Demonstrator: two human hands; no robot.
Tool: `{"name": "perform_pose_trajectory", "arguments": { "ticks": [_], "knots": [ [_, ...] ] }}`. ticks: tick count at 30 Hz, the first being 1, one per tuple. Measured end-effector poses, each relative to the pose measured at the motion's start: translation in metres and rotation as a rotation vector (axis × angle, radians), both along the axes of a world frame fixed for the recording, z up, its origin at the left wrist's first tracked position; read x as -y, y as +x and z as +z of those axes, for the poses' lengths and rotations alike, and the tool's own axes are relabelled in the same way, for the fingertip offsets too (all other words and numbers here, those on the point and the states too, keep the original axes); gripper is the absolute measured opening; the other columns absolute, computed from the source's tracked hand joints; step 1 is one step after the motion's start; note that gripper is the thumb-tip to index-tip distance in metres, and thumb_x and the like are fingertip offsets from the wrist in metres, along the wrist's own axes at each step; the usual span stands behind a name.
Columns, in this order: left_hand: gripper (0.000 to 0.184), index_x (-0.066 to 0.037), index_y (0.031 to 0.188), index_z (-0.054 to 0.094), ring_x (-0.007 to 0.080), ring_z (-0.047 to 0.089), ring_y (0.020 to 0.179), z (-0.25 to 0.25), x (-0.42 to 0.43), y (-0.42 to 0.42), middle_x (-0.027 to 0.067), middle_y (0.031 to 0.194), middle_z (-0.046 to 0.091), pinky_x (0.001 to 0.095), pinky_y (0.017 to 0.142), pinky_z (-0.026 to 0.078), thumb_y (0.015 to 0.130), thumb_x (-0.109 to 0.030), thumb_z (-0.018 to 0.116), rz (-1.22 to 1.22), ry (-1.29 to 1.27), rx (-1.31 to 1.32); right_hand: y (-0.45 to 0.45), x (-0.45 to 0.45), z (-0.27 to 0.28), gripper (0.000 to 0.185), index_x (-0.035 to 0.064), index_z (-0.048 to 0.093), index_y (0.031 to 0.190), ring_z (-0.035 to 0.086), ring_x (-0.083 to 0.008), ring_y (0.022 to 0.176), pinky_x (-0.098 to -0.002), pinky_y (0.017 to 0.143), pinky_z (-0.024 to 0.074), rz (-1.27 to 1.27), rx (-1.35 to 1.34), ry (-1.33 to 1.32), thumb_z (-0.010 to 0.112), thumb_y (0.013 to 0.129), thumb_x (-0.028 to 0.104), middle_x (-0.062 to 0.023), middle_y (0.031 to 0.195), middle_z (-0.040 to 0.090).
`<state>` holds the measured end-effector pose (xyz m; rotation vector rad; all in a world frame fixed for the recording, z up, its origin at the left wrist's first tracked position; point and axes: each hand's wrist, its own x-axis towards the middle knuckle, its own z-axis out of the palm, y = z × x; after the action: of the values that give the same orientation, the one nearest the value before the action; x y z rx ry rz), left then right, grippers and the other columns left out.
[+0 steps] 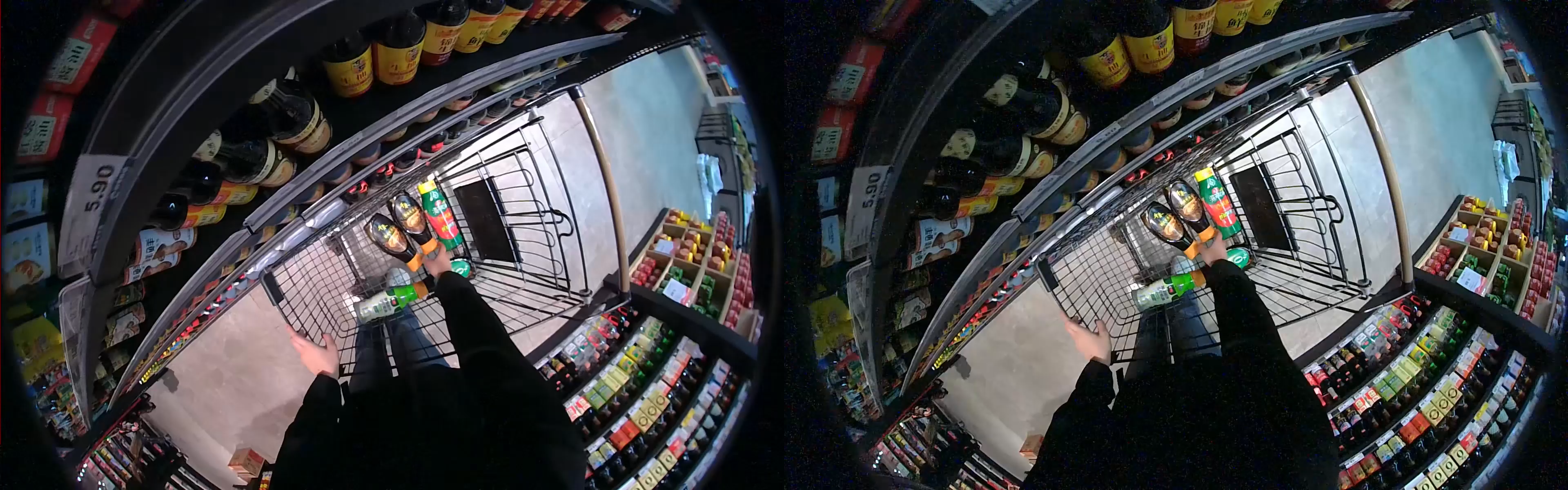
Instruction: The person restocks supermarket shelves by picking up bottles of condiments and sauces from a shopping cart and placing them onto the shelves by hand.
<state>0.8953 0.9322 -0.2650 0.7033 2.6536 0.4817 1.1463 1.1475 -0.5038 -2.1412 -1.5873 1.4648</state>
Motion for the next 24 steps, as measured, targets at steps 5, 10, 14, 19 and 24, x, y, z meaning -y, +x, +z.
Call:
{"name": "perform_pose_trajectory", "arguments": {
  "ticks": [5, 10, 14, 19, 24],
  "knots": [
    [0.099, -0.001, 0.152, 0.006, 0.0401, 0.052, 0.115, 0.000, -0.001, 0.001, 0.0266, 0.131, 0.044, 0.0446, 0.096, 0.045, 0.075, -0.014, 0.067, 0.009, -0.050, -0.004, -0.036, 0.002, -0.033, 0.076, 0.0011, 0.028, 0.135, 0.054, -0.0214, 0.108, -0.0339, 0.095, 0.0435, -0.531, -0.397, 0.059, 0.076, 0.075, 0.004, -0.0132, 0.120, 0.052],
    [0.099, 0.002, 0.151, 0.008, 0.0384, 0.054, 0.110, -0.008, 0.004, 0.000, 0.0259, 0.127, 0.047, 0.0443, 0.094, 0.046, 0.074, -0.014, 0.068, -0.035, -0.040, -0.064, -0.020, 0.019, -0.104, 0.063, 0.0024, 0.035, 0.127, 0.060, -0.0285, 0.101, -0.0380, 0.088, 0.0489, -0.337, -0.165, 0.192, 0.073, 0.077, 0.005, -0.0181, 0.111, 0.057],
    [0.098, 0.003, 0.150, 0.010, 0.0375, 0.054, 0.107, -0.009, 0.005, -0.001, 0.0257, 0.125, 0.048, 0.0450, 0.093, 0.044, 0.073, -0.015, 0.067, -0.072, -0.028, -0.093, -0.029, -0.006, -0.030, 0.070, -0.0003, 0.042, 0.118, 0.061, -0.0409, 0.102, -0.0469, 0.088, 0.0500, 0.016, 0.364, 0.102, 0.081, 0.065, 0.026, -0.0267, 0.109, 0.059],
    [0.097, 0.003, 0.150, 0.009, 0.0384, 0.053, 0.108, -0.008, 0.002, 0.000, 0.0266, 0.125, 0.047, 0.0458, 0.093, 0.044, 0.074, -0.015, 0.065, -0.028, 0.002, -0.034, -0.028, -0.017, -0.010, 0.071, -0.0018, 0.045, 0.117, 0.062, -0.0392, 0.103, -0.0456, 0.086, 0.0519, 0.144, 0.323, 0.023, 0.082, 0.064, 0.029, -0.0262, 0.109, 0.061],
    [0.095, 0.000, 0.151, 0.009, 0.0424, 0.052, 0.114, 0.000, 0.001, -0.001, 0.0289, 0.129, 0.045, 0.0467, 0.096, 0.044, 0.075, -0.015, 0.064, -0.025, 0.037, -0.033, -0.018, -0.020, 0.018, 0.063, -0.0085, 0.066, 0.095, 0.068, -0.0343, 0.091, -0.0410, 0.084, 0.0541, 0.207, 0.297, -0.098, 0.083, 0.059, 0.040, -0.0216, 0.092, 0.067]
  ]
}}
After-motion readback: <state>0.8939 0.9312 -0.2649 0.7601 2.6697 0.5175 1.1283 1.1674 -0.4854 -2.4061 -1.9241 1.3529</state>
